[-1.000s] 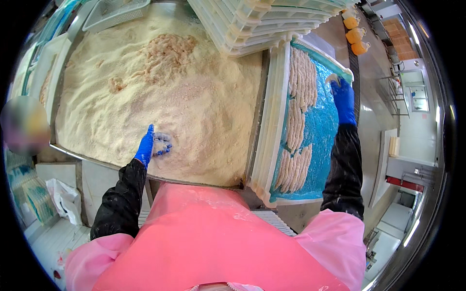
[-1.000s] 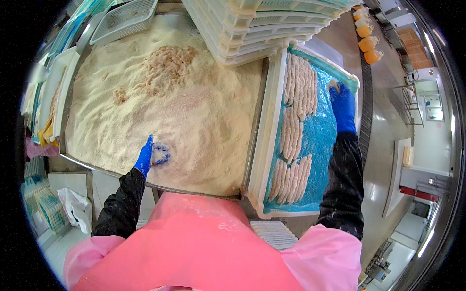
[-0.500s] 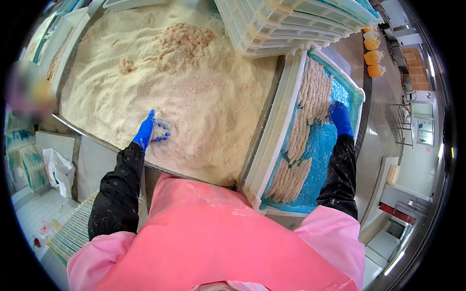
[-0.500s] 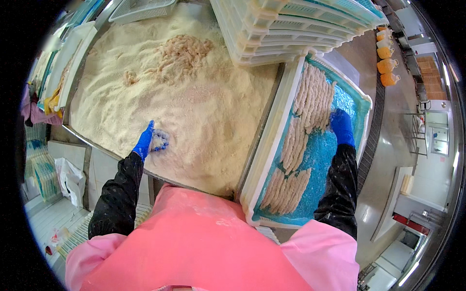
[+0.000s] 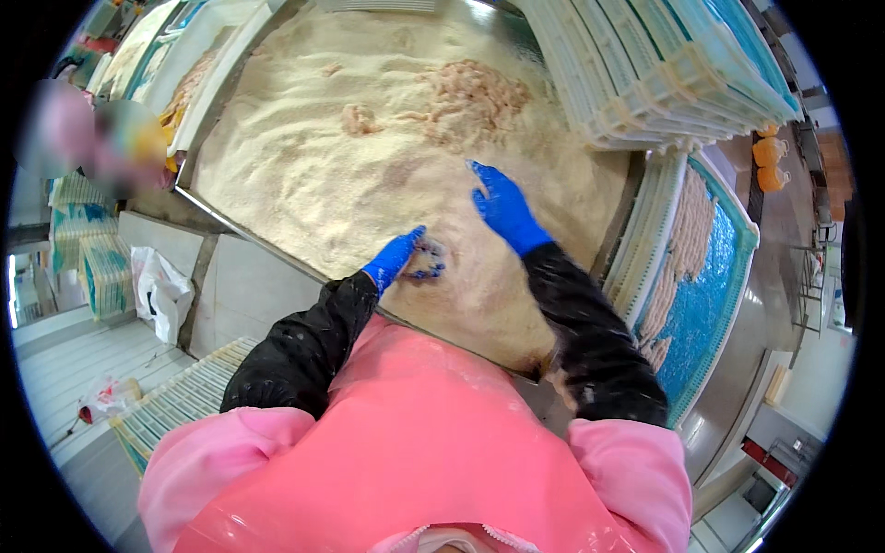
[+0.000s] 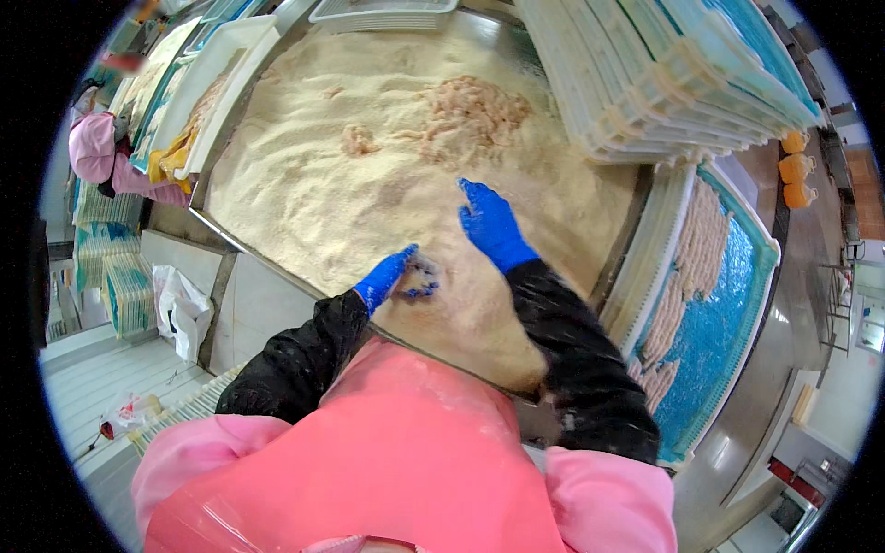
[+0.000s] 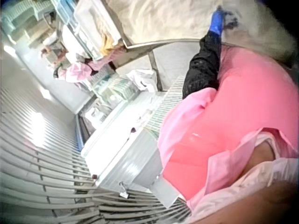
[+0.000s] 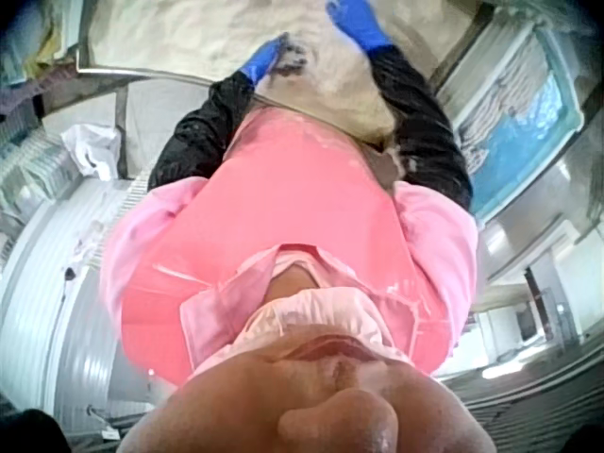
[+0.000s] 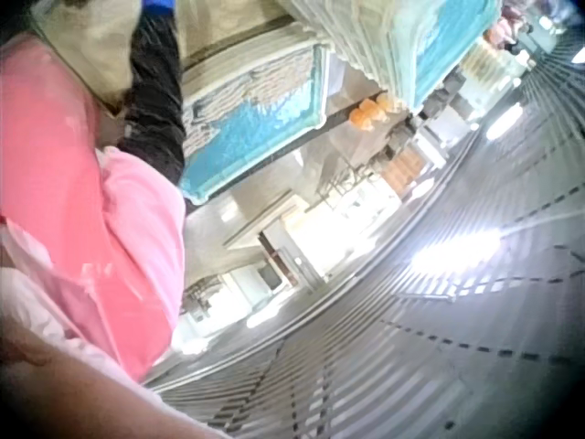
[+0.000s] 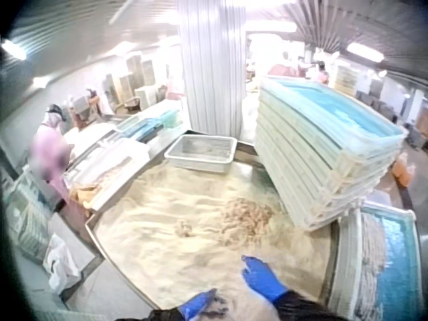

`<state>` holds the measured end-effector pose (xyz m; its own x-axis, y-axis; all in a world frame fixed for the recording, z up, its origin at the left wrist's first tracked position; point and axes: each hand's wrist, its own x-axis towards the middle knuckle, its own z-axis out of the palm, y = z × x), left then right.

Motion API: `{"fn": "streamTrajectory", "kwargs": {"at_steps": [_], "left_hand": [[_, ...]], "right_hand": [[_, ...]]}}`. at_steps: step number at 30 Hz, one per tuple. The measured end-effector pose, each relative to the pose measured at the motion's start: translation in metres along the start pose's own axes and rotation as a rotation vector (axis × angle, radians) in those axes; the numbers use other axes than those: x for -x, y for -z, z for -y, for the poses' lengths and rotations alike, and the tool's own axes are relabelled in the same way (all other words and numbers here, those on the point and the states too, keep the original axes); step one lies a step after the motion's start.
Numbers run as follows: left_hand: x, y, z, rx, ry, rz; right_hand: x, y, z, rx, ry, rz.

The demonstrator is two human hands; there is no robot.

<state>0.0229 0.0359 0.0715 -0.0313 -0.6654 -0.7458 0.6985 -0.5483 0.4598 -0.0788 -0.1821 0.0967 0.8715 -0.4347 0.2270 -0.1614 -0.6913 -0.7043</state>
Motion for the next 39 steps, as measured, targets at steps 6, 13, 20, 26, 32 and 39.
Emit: {"fn": "streamTrajectory", "kwargs": {"at_steps": [6, 13, 20, 26, 32, 39], "left_hand": [[0.009, 0.055, 0.015, -0.081, -0.196, -0.008], [0.026, 0.079, 0.008, 0.220, -0.216, 0.252], [0.041, 0.077, -0.013, 0.133, -0.183, 0.297], [0.029, 0.085, -0.005, 0.207, -0.193, 0.386], [0.038, 0.082, -0.014, -0.057, -0.281, 0.050], [0.029, 0.086, -0.038, -0.589, -1.070, -0.564]], "right_hand": [[0.007, -0.153, 0.003, 0.018, -0.059, -0.004], [-0.162, -0.115, 0.022, 0.517, 0.074, -0.226], [-0.182, -0.083, -0.003, 0.259, -0.074, 0.010], [-0.167, -0.025, 0.049, -0.510, -0.416, -0.174], [-0.085, -0.021, 0.073, -0.390, -0.317, -0.123], [0.061, -0.073, 0.059, -0.185, -0.375, -0.218]]}}
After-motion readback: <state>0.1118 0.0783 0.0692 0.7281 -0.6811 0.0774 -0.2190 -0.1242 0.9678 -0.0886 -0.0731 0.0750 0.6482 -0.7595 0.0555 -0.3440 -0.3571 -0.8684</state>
